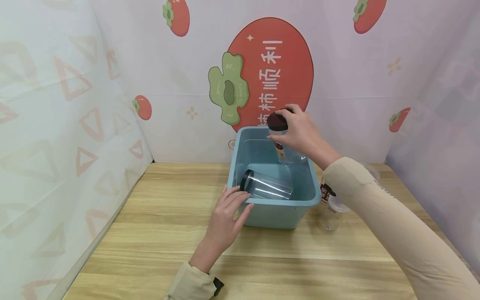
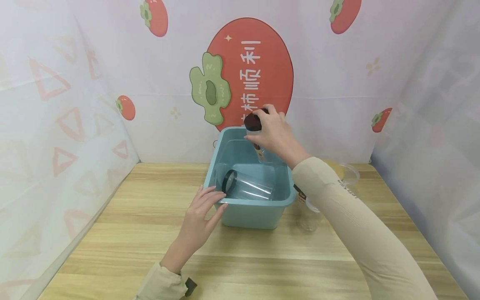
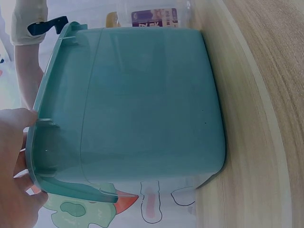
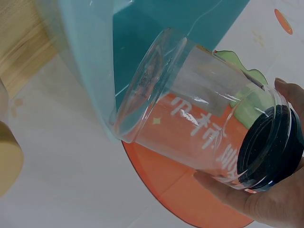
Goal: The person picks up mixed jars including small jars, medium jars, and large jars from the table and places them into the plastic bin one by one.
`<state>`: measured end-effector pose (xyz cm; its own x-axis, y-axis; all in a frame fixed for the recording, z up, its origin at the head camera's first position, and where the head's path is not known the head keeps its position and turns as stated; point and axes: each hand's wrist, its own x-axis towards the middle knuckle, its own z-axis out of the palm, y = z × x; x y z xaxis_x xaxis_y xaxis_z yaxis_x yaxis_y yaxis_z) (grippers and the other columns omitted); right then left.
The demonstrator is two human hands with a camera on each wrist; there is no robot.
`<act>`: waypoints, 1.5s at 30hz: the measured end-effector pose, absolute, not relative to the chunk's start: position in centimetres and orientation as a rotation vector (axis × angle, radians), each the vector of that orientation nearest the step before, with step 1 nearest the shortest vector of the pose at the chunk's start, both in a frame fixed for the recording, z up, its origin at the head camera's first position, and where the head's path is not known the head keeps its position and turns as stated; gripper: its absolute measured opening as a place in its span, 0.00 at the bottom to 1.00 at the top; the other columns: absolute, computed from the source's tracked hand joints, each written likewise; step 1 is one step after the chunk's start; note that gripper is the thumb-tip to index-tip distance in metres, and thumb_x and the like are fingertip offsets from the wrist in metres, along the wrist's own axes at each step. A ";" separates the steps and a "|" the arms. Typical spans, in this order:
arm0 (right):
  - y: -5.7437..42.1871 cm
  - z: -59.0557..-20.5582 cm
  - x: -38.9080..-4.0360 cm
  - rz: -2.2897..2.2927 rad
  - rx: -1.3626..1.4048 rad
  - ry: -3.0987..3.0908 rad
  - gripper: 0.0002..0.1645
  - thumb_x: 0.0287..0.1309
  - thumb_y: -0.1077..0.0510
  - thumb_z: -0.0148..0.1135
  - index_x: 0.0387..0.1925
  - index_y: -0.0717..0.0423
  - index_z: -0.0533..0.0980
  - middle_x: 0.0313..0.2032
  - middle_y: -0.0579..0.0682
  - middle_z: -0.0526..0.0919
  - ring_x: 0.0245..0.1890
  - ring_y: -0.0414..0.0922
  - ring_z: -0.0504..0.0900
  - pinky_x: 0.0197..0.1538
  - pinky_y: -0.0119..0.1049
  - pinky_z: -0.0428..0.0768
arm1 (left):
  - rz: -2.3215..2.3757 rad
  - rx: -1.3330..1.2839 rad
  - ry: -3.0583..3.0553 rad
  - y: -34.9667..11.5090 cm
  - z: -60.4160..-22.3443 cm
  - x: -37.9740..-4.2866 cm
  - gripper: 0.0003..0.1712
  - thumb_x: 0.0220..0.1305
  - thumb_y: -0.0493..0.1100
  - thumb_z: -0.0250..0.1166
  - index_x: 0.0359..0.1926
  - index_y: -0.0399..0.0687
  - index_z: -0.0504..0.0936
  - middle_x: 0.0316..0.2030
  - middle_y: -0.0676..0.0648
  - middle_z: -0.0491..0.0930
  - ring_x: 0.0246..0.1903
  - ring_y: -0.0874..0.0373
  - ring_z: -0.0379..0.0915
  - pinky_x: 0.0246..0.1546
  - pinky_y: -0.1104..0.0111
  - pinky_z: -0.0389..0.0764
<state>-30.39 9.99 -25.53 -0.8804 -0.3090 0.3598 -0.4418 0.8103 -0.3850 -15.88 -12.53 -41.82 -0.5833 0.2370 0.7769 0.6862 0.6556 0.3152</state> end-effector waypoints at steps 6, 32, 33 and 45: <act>9.7 -25.7 -30.5 0.678 0.559 -2.730 0.46 0.59 0.48 0.78 0.73 0.61 0.70 0.74 0.64 0.63 0.67 0.65 0.68 0.63 0.61 0.82 | -0.793 -0.710 -2.147 -12.6 -41.8 -15.9 0.14 0.63 0.36 0.76 0.50 0.39 0.88 0.49 0.44 0.89 0.62 0.43 0.79 0.72 0.38 0.70; 8.5 -26.5 -30.9 0.678 0.572 -2.754 0.48 0.58 0.46 0.80 0.73 0.59 0.71 0.74 0.64 0.64 0.65 0.64 0.69 0.62 0.60 0.82 | -0.793 -0.717 -2.145 -12.6 -41.7 -15.7 0.14 0.63 0.36 0.76 0.50 0.39 0.88 0.49 0.45 0.89 0.62 0.43 0.79 0.70 0.37 0.71; 8.5 -26.5 -30.9 0.677 0.575 -2.753 0.48 0.58 0.46 0.80 0.73 0.59 0.70 0.74 0.63 0.64 0.65 0.64 0.69 0.63 0.60 0.82 | -0.794 -0.717 -2.145 -12.6 -41.7 -15.7 0.14 0.63 0.36 0.76 0.50 0.39 0.88 0.49 0.45 0.89 0.62 0.43 0.79 0.70 0.37 0.71; 8.4 -27.0 -31.1 0.642 0.597 -2.780 0.49 0.57 0.45 0.80 0.73 0.60 0.70 0.74 0.64 0.64 0.64 0.65 0.69 0.62 0.60 0.81 | -0.794 -0.712 -2.149 -12.5 -41.7 -15.7 0.15 0.63 0.36 0.76 0.50 0.39 0.88 0.49 0.45 0.89 0.62 0.43 0.79 0.68 0.35 0.72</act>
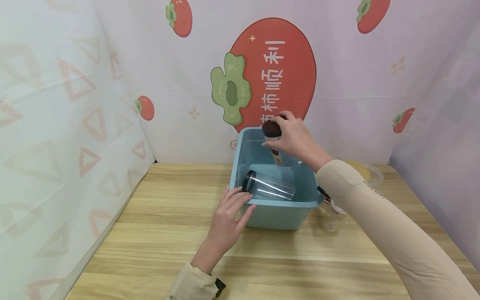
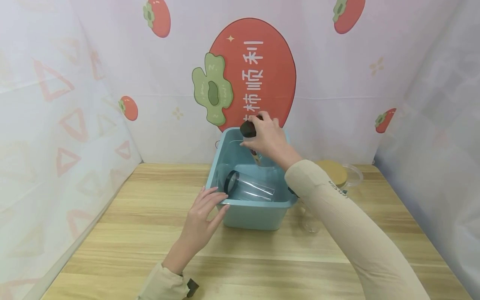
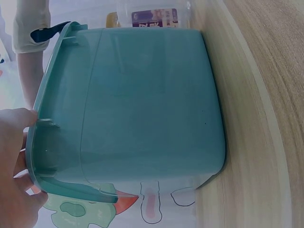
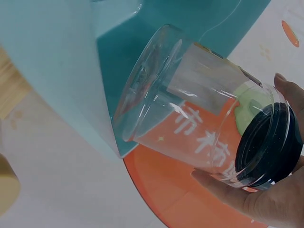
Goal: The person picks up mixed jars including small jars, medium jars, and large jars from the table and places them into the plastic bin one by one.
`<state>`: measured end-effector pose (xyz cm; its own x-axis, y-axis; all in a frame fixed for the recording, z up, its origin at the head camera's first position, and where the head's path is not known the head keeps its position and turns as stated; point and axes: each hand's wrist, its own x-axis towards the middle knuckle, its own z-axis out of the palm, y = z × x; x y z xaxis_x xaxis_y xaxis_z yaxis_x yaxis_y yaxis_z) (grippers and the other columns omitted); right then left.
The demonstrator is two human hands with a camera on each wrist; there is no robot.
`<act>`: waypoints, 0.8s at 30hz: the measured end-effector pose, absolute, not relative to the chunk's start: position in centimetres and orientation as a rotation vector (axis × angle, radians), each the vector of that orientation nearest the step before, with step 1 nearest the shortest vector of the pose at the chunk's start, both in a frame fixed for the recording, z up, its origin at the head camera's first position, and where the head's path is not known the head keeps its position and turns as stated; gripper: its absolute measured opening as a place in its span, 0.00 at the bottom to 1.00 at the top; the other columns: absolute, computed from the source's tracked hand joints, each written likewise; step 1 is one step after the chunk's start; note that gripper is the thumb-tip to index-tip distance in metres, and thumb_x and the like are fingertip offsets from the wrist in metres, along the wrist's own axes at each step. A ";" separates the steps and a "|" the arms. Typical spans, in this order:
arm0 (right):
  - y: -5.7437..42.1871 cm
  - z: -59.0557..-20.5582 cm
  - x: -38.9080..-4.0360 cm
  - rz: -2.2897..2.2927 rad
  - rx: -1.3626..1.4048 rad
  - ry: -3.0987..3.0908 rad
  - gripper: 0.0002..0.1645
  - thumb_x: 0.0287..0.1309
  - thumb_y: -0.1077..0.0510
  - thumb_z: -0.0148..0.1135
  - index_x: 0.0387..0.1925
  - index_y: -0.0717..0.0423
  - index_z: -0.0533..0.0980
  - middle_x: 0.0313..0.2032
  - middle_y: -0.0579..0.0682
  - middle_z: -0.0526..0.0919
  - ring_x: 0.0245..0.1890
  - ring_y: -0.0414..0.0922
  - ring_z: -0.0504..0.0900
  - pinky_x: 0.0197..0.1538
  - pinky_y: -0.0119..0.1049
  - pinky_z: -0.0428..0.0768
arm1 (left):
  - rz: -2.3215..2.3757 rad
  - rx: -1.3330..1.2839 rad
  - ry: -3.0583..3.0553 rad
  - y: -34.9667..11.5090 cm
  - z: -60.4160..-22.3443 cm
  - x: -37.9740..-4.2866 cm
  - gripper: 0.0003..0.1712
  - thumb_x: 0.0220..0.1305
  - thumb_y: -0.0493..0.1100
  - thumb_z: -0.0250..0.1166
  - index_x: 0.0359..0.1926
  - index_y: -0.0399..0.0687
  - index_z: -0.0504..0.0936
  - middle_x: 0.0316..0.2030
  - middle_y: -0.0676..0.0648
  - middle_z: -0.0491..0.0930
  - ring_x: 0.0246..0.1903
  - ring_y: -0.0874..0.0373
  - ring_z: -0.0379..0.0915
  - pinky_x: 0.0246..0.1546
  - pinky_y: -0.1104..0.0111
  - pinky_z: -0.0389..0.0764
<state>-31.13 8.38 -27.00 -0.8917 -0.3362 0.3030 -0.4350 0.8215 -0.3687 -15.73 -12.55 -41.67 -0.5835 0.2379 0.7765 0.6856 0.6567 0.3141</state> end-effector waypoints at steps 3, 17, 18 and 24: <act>8.3 -27.2 -31.2 0.640 0.593 -2.786 0.49 0.56 0.45 0.81 0.73 0.60 0.70 0.73 0.65 0.64 0.65 0.65 0.69 0.62 0.60 0.81 | -0.794 -0.713 -2.147 -12.5 -41.7 -15.7 0.15 0.63 0.36 0.76 0.50 0.39 0.88 0.49 0.45 0.89 0.62 0.43 0.79 0.68 0.35 0.72; 8.0 -27.5 -31.0 0.627 0.601 -2.810 0.51 0.55 0.44 0.82 0.75 0.57 0.70 0.74 0.65 0.64 0.65 0.65 0.69 0.60 0.60 0.81 | -0.804 -0.713 -2.151 -12.5 -41.7 -15.8 0.15 0.63 0.36 0.76 0.50 0.38 0.88 0.49 0.44 0.89 0.63 0.43 0.79 0.70 0.36 0.71; 8.0 -27.5 -31.0 0.627 0.601 -2.813 0.51 0.55 0.43 0.82 0.74 0.57 0.70 0.74 0.65 0.63 0.65 0.66 0.68 0.60 0.60 0.81 | -0.804 -0.714 -2.150 -12.5 -41.7 -15.8 0.15 0.63 0.36 0.76 0.50 0.38 0.88 0.49 0.44 0.89 0.63 0.42 0.79 0.70 0.36 0.71; 7.9 -27.4 -31.0 0.613 0.588 -2.809 0.52 0.55 0.41 0.81 0.74 0.59 0.71 0.73 0.66 0.64 0.67 0.67 0.68 0.64 0.63 0.79 | -0.806 -0.716 -2.147 -12.6 -41.8 -15.8 0.14 0.64 0.36 0.76 0.50 0.39 0.88 0.49 0.44 0.89 0.63 0.43 0.79 0.70 0.36 0.71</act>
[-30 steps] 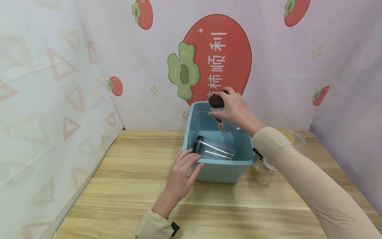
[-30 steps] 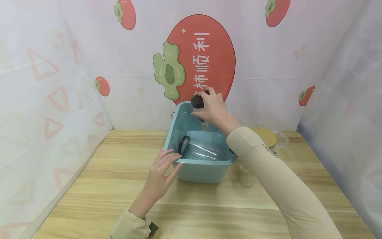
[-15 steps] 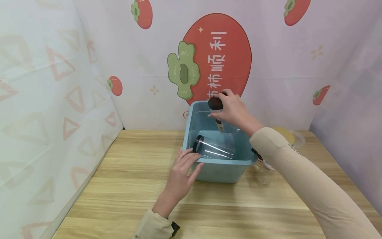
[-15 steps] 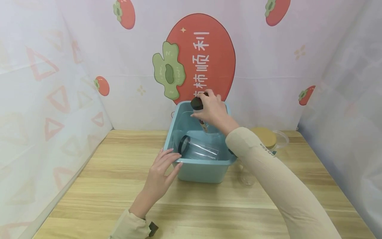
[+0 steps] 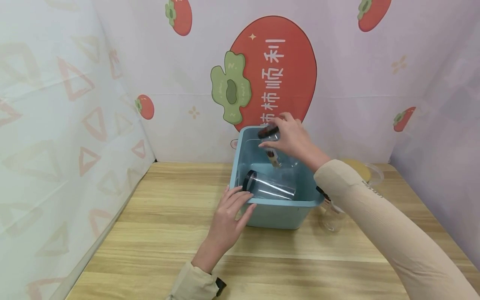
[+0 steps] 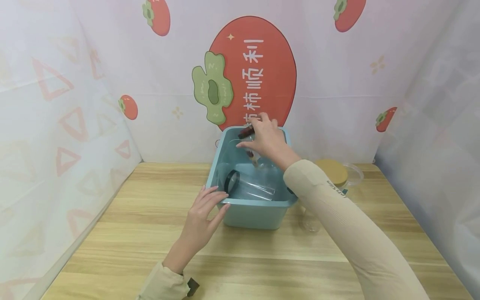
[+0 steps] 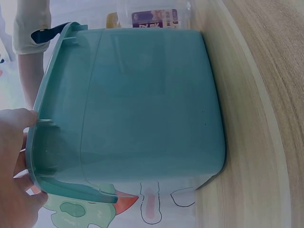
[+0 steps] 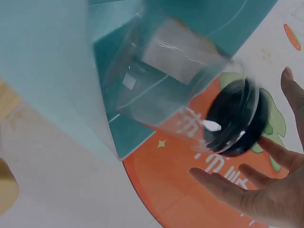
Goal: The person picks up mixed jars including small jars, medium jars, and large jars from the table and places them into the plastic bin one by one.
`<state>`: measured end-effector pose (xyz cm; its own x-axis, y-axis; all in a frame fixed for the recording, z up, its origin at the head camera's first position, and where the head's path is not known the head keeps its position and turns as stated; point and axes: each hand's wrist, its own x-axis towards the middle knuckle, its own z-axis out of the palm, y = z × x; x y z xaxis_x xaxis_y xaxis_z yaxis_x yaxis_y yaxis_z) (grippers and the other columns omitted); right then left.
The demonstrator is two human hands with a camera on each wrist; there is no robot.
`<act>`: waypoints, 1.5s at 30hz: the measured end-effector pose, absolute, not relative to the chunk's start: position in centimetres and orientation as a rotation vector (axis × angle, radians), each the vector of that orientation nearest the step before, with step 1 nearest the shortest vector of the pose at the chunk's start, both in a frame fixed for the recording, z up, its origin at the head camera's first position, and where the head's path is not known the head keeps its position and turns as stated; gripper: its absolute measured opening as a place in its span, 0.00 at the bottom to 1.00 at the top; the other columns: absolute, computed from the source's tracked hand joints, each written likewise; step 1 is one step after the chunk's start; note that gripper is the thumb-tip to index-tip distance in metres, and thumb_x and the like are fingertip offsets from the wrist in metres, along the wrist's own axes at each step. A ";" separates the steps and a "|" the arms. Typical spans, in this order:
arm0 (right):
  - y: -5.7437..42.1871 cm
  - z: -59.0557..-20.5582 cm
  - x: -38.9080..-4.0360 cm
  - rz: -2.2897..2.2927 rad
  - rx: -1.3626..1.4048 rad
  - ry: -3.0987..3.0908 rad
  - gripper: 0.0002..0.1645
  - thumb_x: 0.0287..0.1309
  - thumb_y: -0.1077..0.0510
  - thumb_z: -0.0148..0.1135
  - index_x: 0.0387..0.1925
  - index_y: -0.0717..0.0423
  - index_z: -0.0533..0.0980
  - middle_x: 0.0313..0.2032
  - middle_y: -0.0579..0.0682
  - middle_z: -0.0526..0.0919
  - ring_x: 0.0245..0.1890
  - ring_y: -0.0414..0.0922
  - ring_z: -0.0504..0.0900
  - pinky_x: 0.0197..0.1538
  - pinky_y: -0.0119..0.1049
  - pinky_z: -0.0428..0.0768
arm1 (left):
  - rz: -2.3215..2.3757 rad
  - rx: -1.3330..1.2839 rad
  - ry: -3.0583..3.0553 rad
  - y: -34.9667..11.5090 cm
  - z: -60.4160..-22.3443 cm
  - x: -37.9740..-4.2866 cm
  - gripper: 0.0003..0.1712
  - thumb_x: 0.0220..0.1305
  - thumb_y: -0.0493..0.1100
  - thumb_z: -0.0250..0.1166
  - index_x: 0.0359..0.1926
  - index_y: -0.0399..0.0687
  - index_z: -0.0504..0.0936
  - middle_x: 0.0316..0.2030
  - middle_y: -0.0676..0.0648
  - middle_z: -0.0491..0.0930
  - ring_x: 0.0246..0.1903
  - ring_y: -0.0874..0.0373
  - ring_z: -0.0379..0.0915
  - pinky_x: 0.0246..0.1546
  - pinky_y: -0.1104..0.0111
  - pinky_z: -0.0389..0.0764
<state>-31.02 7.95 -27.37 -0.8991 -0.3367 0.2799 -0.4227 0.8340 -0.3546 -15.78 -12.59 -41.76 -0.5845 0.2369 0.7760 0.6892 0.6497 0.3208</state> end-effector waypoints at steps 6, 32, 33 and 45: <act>8.2 -26.9 -30.9 0.599 0.573 -2.806 0.50 0.56 0.41 0.80 0.74 0.59 0.71 0.73 0.66 0.64 0.67 0.67 0.69 0.66 0.63 0.78 | -0.800 -0.722 -2.128 -12.6 -41.8 -15.9 0.14 0.63 0.35 0.76 0.50 0.40 0.88 0.48 0.45 0.89 0.62 0.43 0.79 0.70 0.37 0.71; 9.5 -26.4 -29.9 0.603 0.556 -2.800 0.50 0.60 0.45 0.77 0.76 0.59 0.66 0.73 0.67 0.64 0.68 0.67 0.70 0.67 0.64 0.77 | -0.783 -0.708 -2.179 -12.5 -41.4 -15.6 0.13 0.64 0.36 0.76 0.48 0.40 0.87 0.46 0.45 0.88 0.63 0.43 0.79 0.73 0.39 0.69; 9.5 -26.4 -29.9 0.604 0.556 -2.800 0.50 0.61 0.45 0.77 0.76 0.59 0.66 0.73 0.67 0.64 0.68 0.67 0.70 0.67 0.65 0.77 | -0.786 -0.709 -2.181 -12.5 -41.4 -15.6 0.13 0.64 0.36 0.76 0.48 0.40 0.87 0.46 0.45 0.88 0.63 0.43 0.79 0.73 0.39 0.69; 9.9 -26.4 -29.6 0.634 0.557 -2.816 0.50 0.62 0.44 0.76 0.78 0.58 0.64 0.74 0.67 0.64 0.69 0.67 0.69 0.68 0.66 0.75 | -0.823 -0.729 -2.198 -12.9 -41.4 -15.7 0.11 0.66 0.36 0.75 0.48 0.41 0.87 0.47 0.46 0.88 0.63 0.43 0.78 0.72 0.37 0.68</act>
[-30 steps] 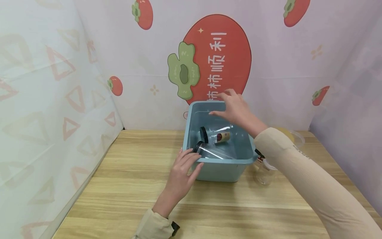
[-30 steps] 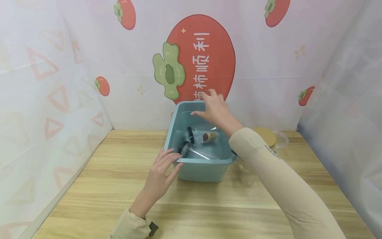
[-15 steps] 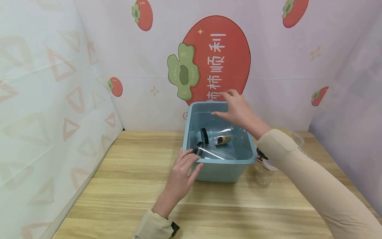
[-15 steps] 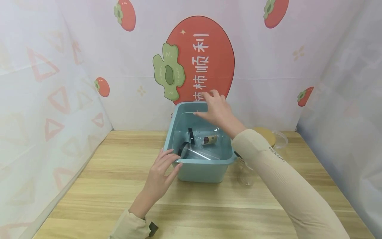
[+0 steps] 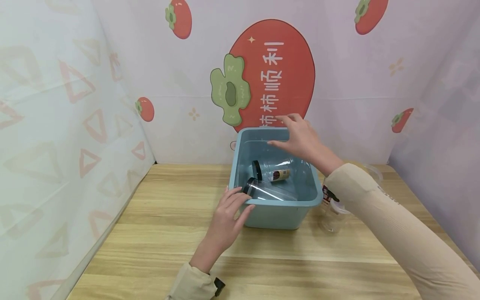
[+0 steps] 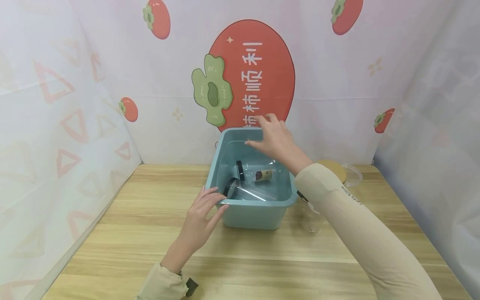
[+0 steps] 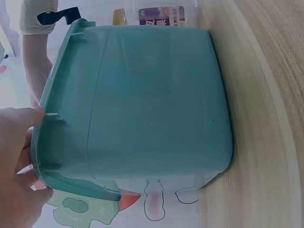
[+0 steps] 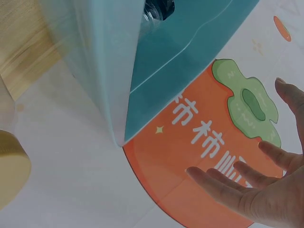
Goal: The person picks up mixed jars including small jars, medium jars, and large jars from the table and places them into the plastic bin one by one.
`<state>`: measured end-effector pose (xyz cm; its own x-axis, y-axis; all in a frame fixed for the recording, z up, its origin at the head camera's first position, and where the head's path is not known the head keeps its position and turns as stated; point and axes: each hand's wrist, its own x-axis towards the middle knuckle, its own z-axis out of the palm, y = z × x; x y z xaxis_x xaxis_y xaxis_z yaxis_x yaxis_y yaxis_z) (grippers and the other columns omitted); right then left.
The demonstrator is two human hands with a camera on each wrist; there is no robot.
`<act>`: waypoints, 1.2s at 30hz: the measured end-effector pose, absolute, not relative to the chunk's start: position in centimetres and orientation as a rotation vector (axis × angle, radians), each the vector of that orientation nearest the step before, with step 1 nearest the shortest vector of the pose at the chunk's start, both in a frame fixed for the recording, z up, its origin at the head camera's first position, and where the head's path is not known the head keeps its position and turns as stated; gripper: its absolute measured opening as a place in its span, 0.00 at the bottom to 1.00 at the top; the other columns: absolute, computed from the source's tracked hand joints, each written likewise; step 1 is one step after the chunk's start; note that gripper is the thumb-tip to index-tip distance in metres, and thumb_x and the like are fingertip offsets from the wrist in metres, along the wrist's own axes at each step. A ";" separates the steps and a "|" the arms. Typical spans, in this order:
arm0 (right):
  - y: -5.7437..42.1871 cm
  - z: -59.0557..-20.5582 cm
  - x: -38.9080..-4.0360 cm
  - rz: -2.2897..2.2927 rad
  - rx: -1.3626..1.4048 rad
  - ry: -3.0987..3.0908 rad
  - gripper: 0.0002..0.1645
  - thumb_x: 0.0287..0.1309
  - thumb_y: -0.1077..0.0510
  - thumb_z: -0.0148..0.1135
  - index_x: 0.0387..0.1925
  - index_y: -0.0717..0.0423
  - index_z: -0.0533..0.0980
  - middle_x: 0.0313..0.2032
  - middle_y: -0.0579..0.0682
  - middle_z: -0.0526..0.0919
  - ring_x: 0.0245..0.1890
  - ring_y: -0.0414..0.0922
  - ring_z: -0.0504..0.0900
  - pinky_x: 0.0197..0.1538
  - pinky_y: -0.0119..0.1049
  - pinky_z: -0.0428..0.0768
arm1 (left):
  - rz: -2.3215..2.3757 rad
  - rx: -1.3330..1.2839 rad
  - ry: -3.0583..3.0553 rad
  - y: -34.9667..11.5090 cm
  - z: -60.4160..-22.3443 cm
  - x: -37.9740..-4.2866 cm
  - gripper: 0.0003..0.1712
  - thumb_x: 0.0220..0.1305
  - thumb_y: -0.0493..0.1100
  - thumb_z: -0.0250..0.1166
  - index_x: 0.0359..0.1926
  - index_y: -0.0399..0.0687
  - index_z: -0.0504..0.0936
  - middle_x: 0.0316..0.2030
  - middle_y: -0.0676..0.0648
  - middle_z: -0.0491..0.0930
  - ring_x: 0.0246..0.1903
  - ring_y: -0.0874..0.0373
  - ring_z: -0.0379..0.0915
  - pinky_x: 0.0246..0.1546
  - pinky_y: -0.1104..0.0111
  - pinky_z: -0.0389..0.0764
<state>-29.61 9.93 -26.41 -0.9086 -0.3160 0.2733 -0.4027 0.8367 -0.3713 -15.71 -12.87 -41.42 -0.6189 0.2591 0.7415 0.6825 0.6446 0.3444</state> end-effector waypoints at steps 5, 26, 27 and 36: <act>10.1 -26.5 -29.5 0.635 0.566 -2.815 0.51 0.62 0.44 0.76 0.78 0.59 0.64 0.73 0.67 0.65 0.69 0.67 0.70 0.69 0.65 0.75 | -0.838 -0.733 -2.200 -13.1 -41.4 -15.8 0.11 0.65 0.36 0.75 0.47 0.41 0.87 0.46 0.46 0.88 0.63 0.44 0.78 0.72 0.37 0.69; 11.2 -26.8 -28.7 0.687 0.564 -2.782 0.49 0.64 0.44 0.74 0.77 0.61 0.65 0.74 0.67 0.65 0.70 0.66 0.69 0.69 0.66 0.74 | -0.813 -0.726 -2.196 -13.0 -41.3 -15.7 0.11 0.65 0.36 0.75 0.47 0.40 0.87 0.45 0.46 0.89 0.63 0.43 0.79 0.72 0.37 0.68; 11.3 -26.8 -28.6 0.685 0.564 -2.783 0.49 0.64 0.43 0.74 0.77 0.61 0.65 0.73 0.67 0.65 0.70 0.66 0.69 0.69 0.66 0.74 | -0.814 -0.726 -2.195 -13.0 -41.3 -15.7 0.11 0.65 0.36 0.75 0.47 0.40 0.87 0.45 0.45 0.89 0.63 0.43 0.79 0.72 0.37 0.69; 12.1 -26.8 -28.3 0.694 0.558 -2.761 0.47 0.65 0.44 0.74 0.76 0.61 0.66 0.74 0.67 0.66 0.72 0.66 0.68 0.70 0.68 0.73 | -0.816 -0.730 -2.193 -13.0 -41.3 -15.7 0.11 0.65 0.36 0.75 0.47 0.39 0.87 0.45 0.45 0.89 0.62 0.43 0.79 0.70 0.35 0.70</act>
